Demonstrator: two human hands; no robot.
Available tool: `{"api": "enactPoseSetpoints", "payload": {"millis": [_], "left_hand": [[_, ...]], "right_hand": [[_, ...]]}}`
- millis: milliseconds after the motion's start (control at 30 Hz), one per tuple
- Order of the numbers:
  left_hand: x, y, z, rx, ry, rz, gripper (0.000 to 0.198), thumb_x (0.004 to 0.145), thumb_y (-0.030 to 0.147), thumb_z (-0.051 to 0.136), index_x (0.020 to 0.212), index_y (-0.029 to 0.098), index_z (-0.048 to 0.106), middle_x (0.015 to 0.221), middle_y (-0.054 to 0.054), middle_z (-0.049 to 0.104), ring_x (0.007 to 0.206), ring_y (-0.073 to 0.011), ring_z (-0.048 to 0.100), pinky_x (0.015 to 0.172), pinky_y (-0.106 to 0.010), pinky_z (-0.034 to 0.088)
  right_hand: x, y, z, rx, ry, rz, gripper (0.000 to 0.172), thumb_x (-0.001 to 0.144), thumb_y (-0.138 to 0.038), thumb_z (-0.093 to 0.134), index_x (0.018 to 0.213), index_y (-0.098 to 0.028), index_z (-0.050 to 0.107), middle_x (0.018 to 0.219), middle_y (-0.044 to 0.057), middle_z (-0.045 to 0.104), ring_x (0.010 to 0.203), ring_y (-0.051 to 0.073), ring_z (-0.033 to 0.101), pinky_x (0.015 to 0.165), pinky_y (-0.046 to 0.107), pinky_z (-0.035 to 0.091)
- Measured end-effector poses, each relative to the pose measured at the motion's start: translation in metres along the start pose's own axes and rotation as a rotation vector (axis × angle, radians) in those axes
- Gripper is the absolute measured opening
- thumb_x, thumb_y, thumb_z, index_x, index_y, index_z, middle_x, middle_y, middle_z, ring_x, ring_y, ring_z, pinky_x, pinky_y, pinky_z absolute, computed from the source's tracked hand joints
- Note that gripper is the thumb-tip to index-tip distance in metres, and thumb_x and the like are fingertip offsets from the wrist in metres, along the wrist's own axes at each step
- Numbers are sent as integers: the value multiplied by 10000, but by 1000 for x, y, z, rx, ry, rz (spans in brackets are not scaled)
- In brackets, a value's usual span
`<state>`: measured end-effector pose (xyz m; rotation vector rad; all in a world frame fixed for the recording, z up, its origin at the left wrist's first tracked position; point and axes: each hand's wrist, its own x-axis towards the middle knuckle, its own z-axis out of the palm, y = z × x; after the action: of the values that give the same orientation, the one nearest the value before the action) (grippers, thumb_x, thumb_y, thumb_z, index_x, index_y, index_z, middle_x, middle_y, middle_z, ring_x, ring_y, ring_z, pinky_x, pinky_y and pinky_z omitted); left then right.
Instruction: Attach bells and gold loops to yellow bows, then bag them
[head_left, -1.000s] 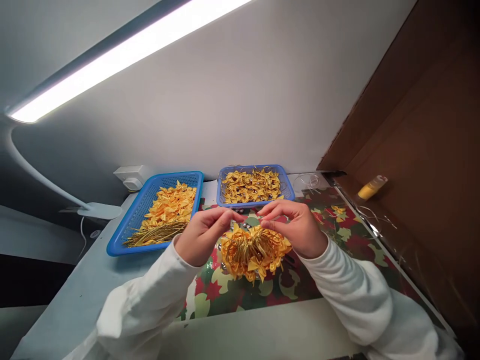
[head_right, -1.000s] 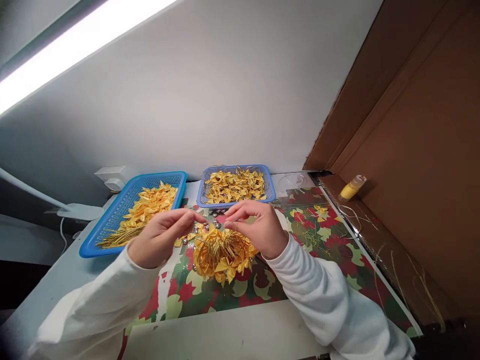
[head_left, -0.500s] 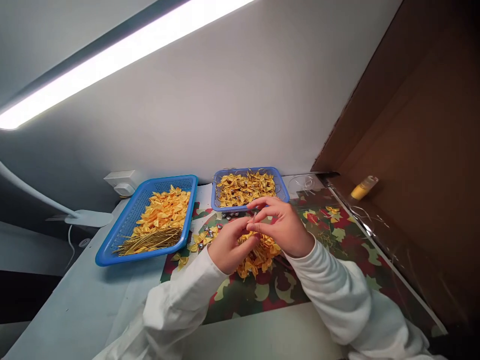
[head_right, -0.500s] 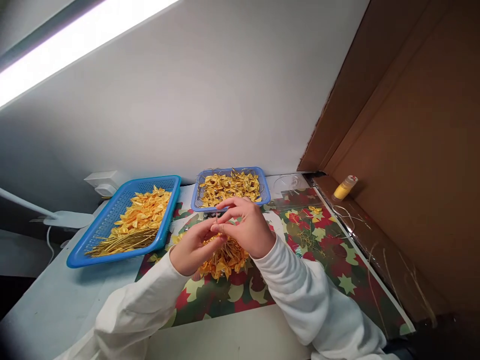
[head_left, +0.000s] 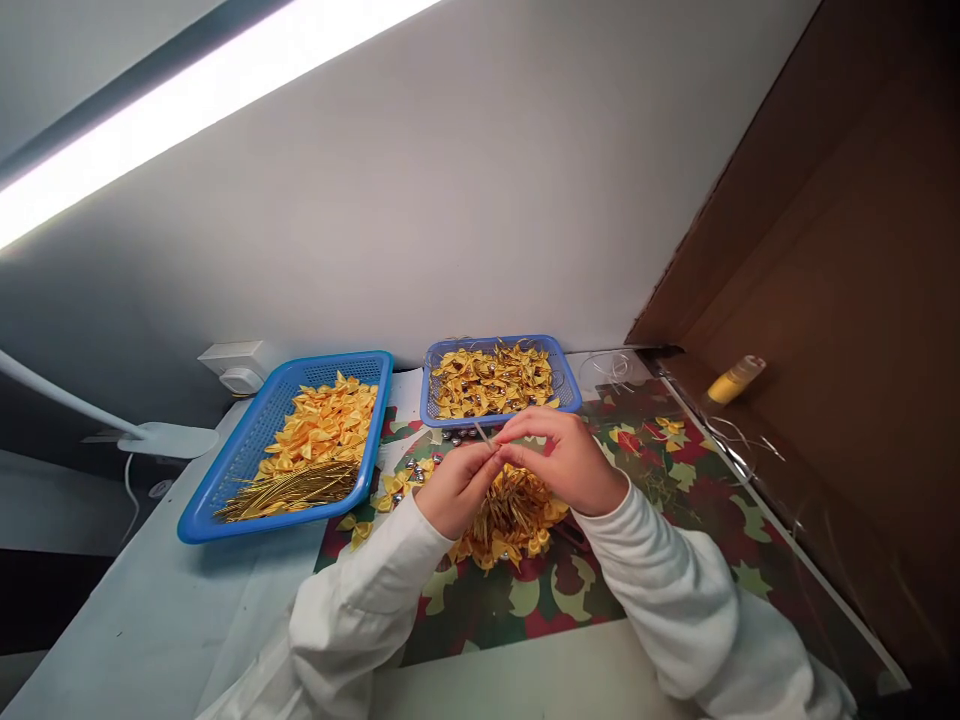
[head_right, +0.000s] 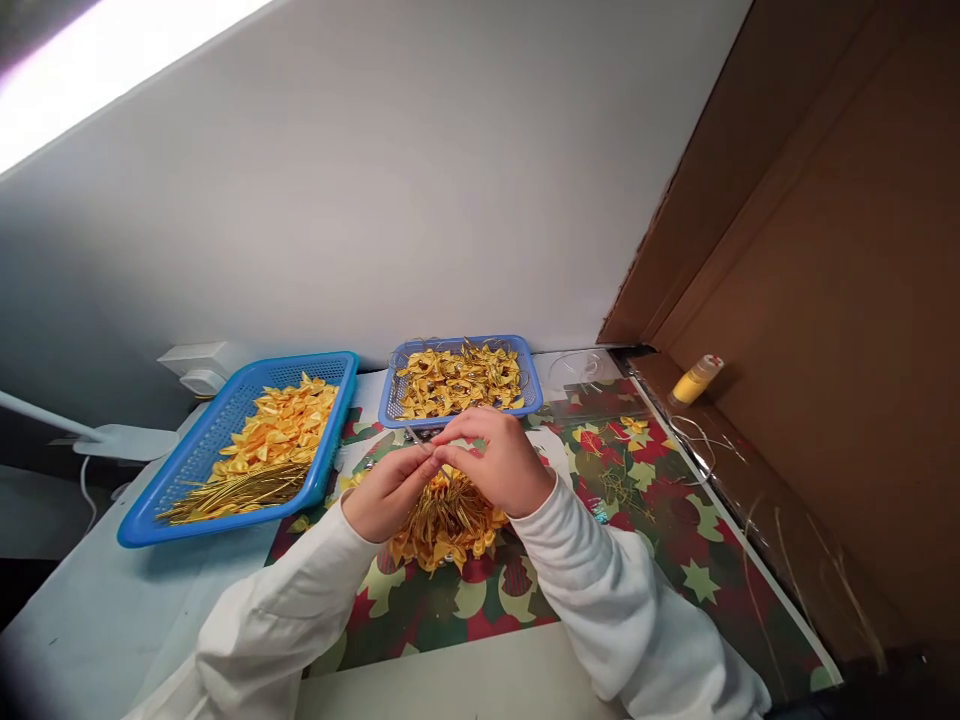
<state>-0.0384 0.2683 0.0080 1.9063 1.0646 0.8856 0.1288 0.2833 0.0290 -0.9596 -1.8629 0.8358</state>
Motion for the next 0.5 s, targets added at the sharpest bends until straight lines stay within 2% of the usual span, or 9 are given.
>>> {"api": "enactPoseSetpoints", "payload": {"millis": [100, 200, 300, 400, 433, 500], "left_hand": [[0, -4, 1, 0, -5, -14, 491, 894, 512, 411, 693, 124, 635, 606, -16, 563, 596, -147, 481, 592, -273, 425], [0, -5, 1, -68, -3, -39, 491, 878, 521, 441, 677, 122, 644, 577, -6, 539, 591, -139, 469, 582, -263, 415], [1, -8, -3, -217, -32, -136, 499, 856, 543, 469, 737, 109, 685, 537, 9, 526, 531, -111, 449, 539, -243, 398], [3, -15, -7, -445, -64, -289, 508, 775, 580, 565, 861, 103, 719, 628, -31, 642, 524, -106, 523, 548, -246, 444], [4, -18, -8, -503, -60, -326, 516, 740, 588, 602, 874, 106, 726, 671, -52, 677, 538, -113, 557, 553, -250, 462], [6, -21, -10, -550, -30, -345, 513, 689, 587, 656, 860, 111, 742, 714, -78, 716, 554, -126, 596, 548, -251, 483]], "right_hand": [[-1, 0, 6, -32, -22, -9, 83, 781, -128, 636, 731, -172, 685, 781, 45, 689, 769, 169, 625, 734, 300, 470], [-1, 0, 10, -138, 10, -39, 129, 810, -122, 581, 696, -164, 625, 732, 40, 642, 739, 170, 584, 705, 301, 440], [-1, 1, 10, -167, 119, -61, 144, 839, -140, 536, 709, -172, 589, 729, 35, 603, 729, 164, 555, 679, 286, 424], [-2, -1, 5, -126, 222, -47, 151, 862, -174, 517, 723, -181, 577, 735, 31, 588, 708, 150, 538, 652, 269, 420], [-3, -3, 2, -106, 199, -50, 152, 863, -185, 523, 722, -182, 580, 731, 28, 589, 700, 147, 536, 651, 267, 422], [-4, -8, -2, -56, 28, -61, 149, 852, -196, 549, 712, -181, 597, 716, 22, 600, 683, 140, 543, 656, 264, 433]]}}
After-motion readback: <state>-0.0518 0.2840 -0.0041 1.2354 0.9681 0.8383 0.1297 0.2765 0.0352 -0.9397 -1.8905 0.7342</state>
